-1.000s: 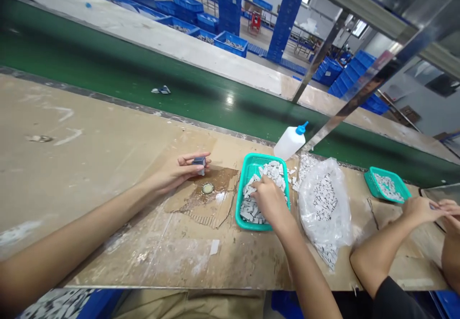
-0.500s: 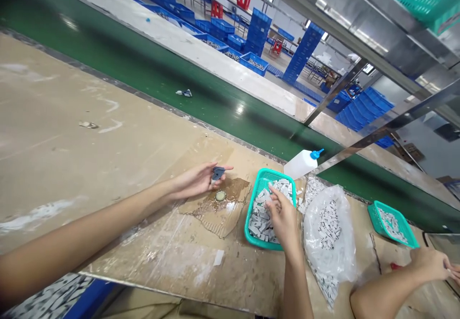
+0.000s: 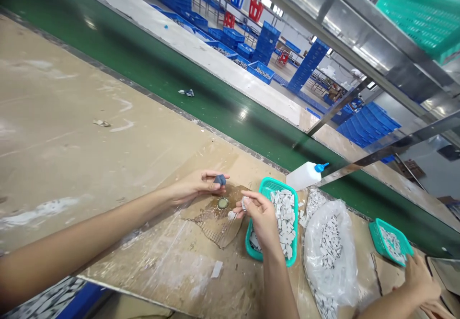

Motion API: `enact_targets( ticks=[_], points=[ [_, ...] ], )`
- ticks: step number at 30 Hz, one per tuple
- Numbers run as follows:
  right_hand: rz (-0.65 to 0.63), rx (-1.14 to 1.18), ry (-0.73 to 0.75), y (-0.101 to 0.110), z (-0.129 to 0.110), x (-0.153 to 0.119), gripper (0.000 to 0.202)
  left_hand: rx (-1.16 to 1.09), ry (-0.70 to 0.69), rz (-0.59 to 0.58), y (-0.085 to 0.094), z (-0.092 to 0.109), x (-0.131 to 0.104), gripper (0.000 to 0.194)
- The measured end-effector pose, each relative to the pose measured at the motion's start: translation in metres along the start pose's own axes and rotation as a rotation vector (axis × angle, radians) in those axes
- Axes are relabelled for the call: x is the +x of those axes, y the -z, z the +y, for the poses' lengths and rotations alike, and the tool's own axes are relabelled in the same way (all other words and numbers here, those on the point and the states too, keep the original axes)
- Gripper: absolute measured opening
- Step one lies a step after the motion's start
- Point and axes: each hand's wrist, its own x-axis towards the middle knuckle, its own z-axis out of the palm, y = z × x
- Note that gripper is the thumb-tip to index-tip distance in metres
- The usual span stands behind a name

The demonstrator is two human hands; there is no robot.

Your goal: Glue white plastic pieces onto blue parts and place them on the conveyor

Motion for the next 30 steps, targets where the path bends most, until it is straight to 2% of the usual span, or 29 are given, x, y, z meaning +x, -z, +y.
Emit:
enact_targets(
  ticks=[2,4,6,9,12,18,23,30],
  points=[
    [-0.06,-0.02,0.003,-0.004,0.005,0.003,0.044,0.05,-0.034,0.012,0.006,-0.002,-0.001,0.049],
    [-0.066,-0.072,0.003,-0.006,0.011,0.006,0.048,0.072,-0.064,0.012,0.01,-0.001,0.0,0.048],
    [0.004,-0.213,0.032,-0.006,0.017,0.006,0.042,0.055,-0.077,0.01,0.012,0.002,0.0,0.048],
    [0.119,-0.548,0.191,-0.006,0.022,0.006,0.029,0.009,-0.076,0.002,0.014,0.006,0.001,0.048],
    [0.12,-0.773,0.315,-0.005,0.024,0.005,0.021,0.012,-0.084,-0.009,0.015,0.006,0.002,0.043],
    [0.051,-0.911,0.339,-0.008,0.027,0.002,0.031,0.046,-0.108,-0.06,0.012,0.001,0.004,0.033],
    [0.051,-0.958,0.325,-0.015,0.03,-0.002,0.02,0.064,-0.118,-0.026,0.012,0.001,0.003,0.034],
    [-0.057,-1.228,0.53,-0.015,0.035,0.003,0.023,-0.03,-0.077,0.013,0.017,0.009,0.001,0.035]
  ],
)
